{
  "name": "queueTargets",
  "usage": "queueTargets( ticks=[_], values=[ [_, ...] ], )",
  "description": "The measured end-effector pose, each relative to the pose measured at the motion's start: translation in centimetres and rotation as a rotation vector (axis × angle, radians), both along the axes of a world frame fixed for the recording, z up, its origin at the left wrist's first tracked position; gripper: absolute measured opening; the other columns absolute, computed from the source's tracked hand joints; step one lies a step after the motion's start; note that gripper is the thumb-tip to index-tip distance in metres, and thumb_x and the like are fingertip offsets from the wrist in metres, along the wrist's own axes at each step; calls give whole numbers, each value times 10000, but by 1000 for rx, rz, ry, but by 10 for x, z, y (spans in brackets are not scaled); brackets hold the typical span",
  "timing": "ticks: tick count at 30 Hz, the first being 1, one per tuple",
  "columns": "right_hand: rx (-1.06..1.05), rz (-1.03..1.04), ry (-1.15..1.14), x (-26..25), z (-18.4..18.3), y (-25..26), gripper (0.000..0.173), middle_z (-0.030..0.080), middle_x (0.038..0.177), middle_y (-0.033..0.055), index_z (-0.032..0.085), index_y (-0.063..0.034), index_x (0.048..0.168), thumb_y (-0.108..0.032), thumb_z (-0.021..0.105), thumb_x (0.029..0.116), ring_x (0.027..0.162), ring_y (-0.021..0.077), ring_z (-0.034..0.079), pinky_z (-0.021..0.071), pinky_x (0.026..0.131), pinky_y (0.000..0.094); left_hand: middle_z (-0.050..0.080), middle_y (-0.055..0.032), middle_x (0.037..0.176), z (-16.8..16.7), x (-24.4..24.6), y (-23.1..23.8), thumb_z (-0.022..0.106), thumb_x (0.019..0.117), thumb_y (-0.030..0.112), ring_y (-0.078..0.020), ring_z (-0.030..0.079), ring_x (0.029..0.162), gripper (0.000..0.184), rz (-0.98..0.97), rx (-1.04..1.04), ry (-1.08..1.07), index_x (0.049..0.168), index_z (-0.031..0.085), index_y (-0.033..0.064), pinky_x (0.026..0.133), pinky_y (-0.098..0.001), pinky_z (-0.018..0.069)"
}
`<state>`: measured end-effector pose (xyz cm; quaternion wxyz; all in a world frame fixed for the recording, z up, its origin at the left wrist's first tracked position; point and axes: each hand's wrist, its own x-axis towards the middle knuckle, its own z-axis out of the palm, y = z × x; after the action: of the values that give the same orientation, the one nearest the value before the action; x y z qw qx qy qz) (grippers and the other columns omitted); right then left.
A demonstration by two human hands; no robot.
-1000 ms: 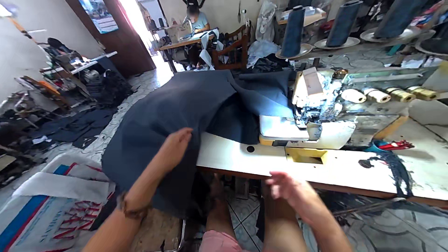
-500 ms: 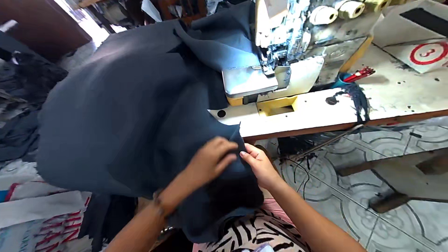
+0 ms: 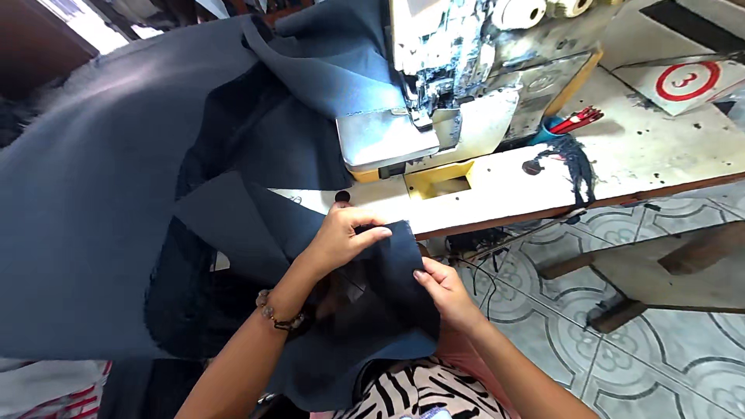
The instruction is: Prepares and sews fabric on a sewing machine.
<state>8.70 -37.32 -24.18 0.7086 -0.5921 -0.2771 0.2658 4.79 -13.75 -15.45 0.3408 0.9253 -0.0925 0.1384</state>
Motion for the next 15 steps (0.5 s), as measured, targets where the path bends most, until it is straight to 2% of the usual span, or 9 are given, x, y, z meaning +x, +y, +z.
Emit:
queueTargets(
  ticks=[5, 7, 10, 12, 14, 15],
  values=[
    [18, 82, -48, 8, 5, 3, 222, 721, 1010, -25, 685, 2, 1115, -75, 498, 1023, 936, -19, 668, 565, 873, 205, 727, 61, 831, -3, -2, 1, 698, 929, 232, -26, 636, 824, 154, 27, -38, -16, 877, 779, 112, 979, -387, 424],
    [34, 114, -69, 10, 15, 8, 217, 714, 1041, -23, 674, 8, 1136, -116, 541, 1017, 968, -23, 660, 559, 898, 205, 731, 48, 840, -4, -3, -1, 696, 933, 218, -38, 642, 844, 155, -8, -40, -54, 877, 774, 96, 964, -355, 453],
    [29, 126, -101, 11, 39, 21, 224, 711, 1035, -50, 665, 2, 1158, -133, 580, 1001, 965, -65, 646, 541, 908, 164, 723, -13, 825, -3, -8, -16, 682, 947, 187, -75, 652, 815, 169, -132, -27, -182, 914, 776, 50, 827, -282, 521],
    [43, 121, -189, 9, 48, 25, 171, 696, 969, -92, 690, -32, 1079, -125, 559, 1017, 923, -105, 616, 516, 877, 128, 663, -50, 789, 3, -15, -28, 655, 977, 157, -57, 614, 755, 194, -202, -44, -255, 954, 779, 10, 718, -176, 517],
    [65, 137, -355, 7, 54, 20, 212, 678, 887, -60, 697, -11, 993, -135, 532, 1039, 852, -107, 593, 497, 810, 107, 595, -50, 790, 9, -25, -29, 646, 995, 227, -36, 563, 736, 256, -215, -69, -232, 957, 738, -9, 674, -134, 480],
    [84, 161, -425, 7, 58, 14, 219, 677, 870, -23, 693, 13, 979, -106, 517, 1035, 831, -87, 588, 490, 789, 108, 586, -39, 791, 12, -31, -27, 654, 993, 343, -33, 550, 721, 348, -219, -57, -162, 970, 699, -1, 654, -147, 477]
  ],
)
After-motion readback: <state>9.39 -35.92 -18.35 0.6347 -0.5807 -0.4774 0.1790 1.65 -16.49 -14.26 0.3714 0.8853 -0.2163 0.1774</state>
